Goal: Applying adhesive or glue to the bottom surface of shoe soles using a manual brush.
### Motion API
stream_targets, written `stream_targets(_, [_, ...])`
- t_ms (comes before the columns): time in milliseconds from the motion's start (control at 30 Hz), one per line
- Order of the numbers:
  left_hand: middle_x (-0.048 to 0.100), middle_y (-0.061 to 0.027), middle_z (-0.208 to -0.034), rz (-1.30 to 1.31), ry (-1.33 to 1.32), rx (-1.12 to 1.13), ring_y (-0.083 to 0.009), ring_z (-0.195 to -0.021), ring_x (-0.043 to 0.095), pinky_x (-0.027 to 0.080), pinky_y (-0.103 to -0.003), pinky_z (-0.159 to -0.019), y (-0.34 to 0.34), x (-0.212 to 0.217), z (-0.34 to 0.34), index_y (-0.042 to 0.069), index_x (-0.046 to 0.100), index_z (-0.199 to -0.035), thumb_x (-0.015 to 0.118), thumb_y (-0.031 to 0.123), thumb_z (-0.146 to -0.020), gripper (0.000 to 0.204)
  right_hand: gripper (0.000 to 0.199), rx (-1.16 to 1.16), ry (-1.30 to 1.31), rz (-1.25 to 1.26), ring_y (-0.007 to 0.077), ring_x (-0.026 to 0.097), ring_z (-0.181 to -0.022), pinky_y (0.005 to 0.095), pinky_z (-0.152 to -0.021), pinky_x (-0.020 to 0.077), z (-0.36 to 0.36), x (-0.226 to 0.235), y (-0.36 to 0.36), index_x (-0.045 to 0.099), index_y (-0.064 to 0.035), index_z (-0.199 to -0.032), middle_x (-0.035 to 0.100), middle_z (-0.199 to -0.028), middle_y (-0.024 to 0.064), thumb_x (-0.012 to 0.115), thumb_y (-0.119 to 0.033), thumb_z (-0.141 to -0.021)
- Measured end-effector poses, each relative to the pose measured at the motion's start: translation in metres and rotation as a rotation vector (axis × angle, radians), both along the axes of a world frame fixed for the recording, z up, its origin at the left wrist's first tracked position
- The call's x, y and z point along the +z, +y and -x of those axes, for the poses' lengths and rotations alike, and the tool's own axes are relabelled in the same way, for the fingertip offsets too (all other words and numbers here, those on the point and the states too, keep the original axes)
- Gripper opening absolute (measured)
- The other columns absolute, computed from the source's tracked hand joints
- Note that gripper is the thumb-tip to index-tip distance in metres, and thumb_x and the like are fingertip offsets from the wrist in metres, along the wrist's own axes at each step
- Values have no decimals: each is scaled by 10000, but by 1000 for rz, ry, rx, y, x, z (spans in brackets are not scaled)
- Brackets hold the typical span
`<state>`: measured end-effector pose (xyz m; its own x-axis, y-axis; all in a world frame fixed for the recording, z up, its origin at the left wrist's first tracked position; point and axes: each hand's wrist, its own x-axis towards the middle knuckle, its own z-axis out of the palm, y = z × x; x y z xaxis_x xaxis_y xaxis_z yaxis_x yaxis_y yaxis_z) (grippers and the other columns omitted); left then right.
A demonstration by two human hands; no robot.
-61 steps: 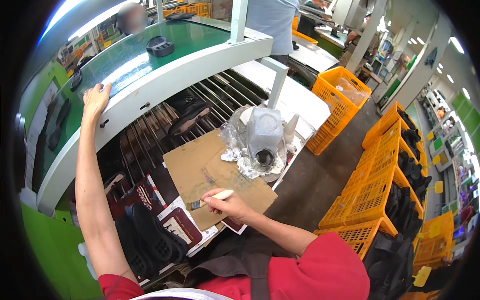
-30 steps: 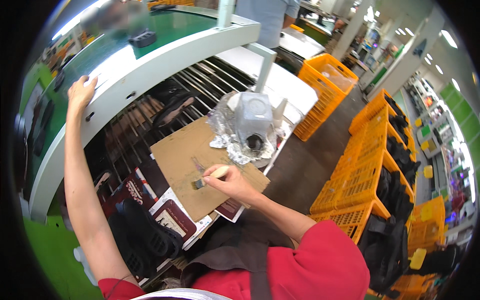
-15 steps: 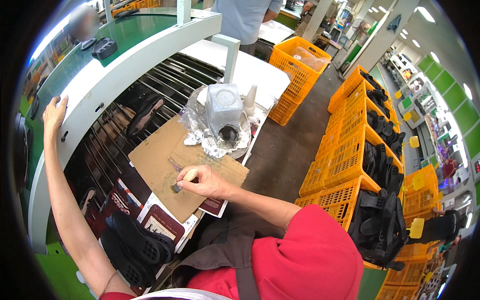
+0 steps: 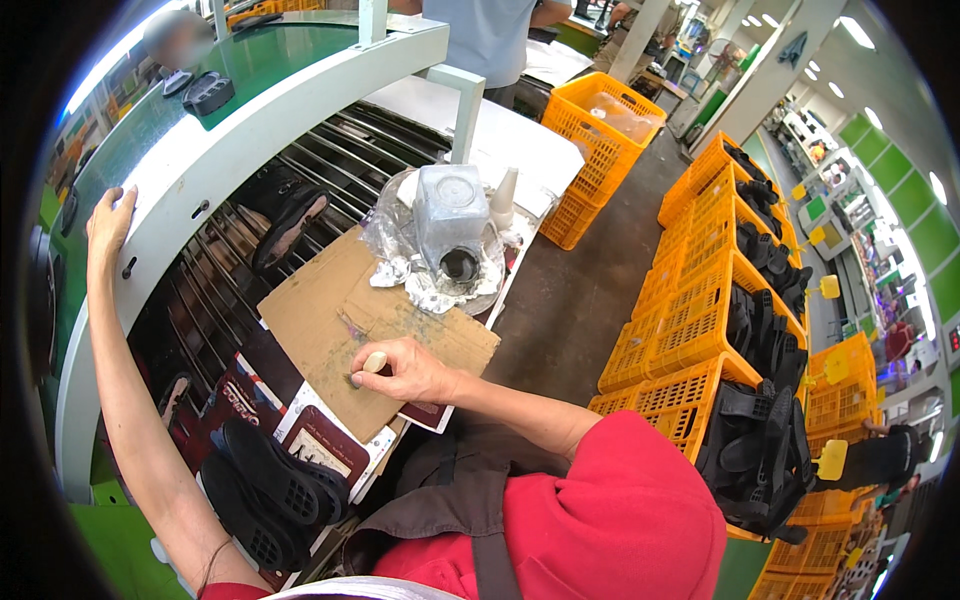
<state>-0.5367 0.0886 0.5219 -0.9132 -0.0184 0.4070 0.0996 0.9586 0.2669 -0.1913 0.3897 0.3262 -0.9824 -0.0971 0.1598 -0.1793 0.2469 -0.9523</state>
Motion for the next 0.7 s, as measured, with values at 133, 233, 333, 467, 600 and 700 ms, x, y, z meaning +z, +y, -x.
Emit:
stream_targets(133, [557, -195, -1305, -25, -8, 2, -336, -1257, 490, 353, -416, -1067, -6, 2, -3, 66, 568, -1286, 536, 507, -865, 610, 156, 13, 15, -19, 134, 618, -714, 286, -665, 487, 1, 0, -3, 664, -56, -929, 667, -786, 52, 679, -196, -862])
stream_targets(233, [558, -193, -1305, -34, -8, -4, -334, -1254, 495, 355, -413, -1066, -8, 0, 1, 69, 567, -1287, 543, 504, -860, 610, 158, 13, 17, -20, 137, 613, -700, 286, -655, 485, 1, -1, -3, 663, -54, -930, 664, -777, 55, 679, -196, -861])
stream_targets(333, [558, -195, -1304, -36, -5, -15, -335, -1254, 494, 359, -413, -1063, -6, -1, 3, 70, 567, -1287, 545, 504, -862, 608, 160, 26, 9, -37, 102, 603, -722, 259, -658, 476, 1, -2, -1, 664, -42, -949, 675, -815, 39, 688, -179, -872])
stream_targets(467, [561, -203, -1297, -45, -12, -14, -340, -1247, 500, 367, -417, -1057, -8, -1, 2, 70, 568, -1286, 540, 508, -870, 604, 167, 12, 22, -34, 125, 602, -689, 283, -640, 482, 0, 2, -3, 664, -46, -933, 662, -769, 52, 681, -197, -863])
stream_targets(600, [566, -209, -1288, -54, -10, -27, -341, -1239, 508, 373, -418, -1052, -3, -3, 4, 73, 570, -1284, 539, 509, -872, 601, 162, 13, 20, -42, 115, 604, -694, 275, -628, 471, 0, 0, -1, 665, -45, -947, 670, -788, 48, 691, -185, -869])
stream_targets(700, [567, -208, -1287, -48, -12, -22, -338, -1240, 508, 375, -418, -1050, -6, -2, 4, 78, 569, -1287, 542, 513, -869, 604, 163, 15, 9, -40, 120, 612, -705, 275, -638, 477, -1, 1, -3, 666, -45, -948, 675, -798, 51, 692, -186, -868])
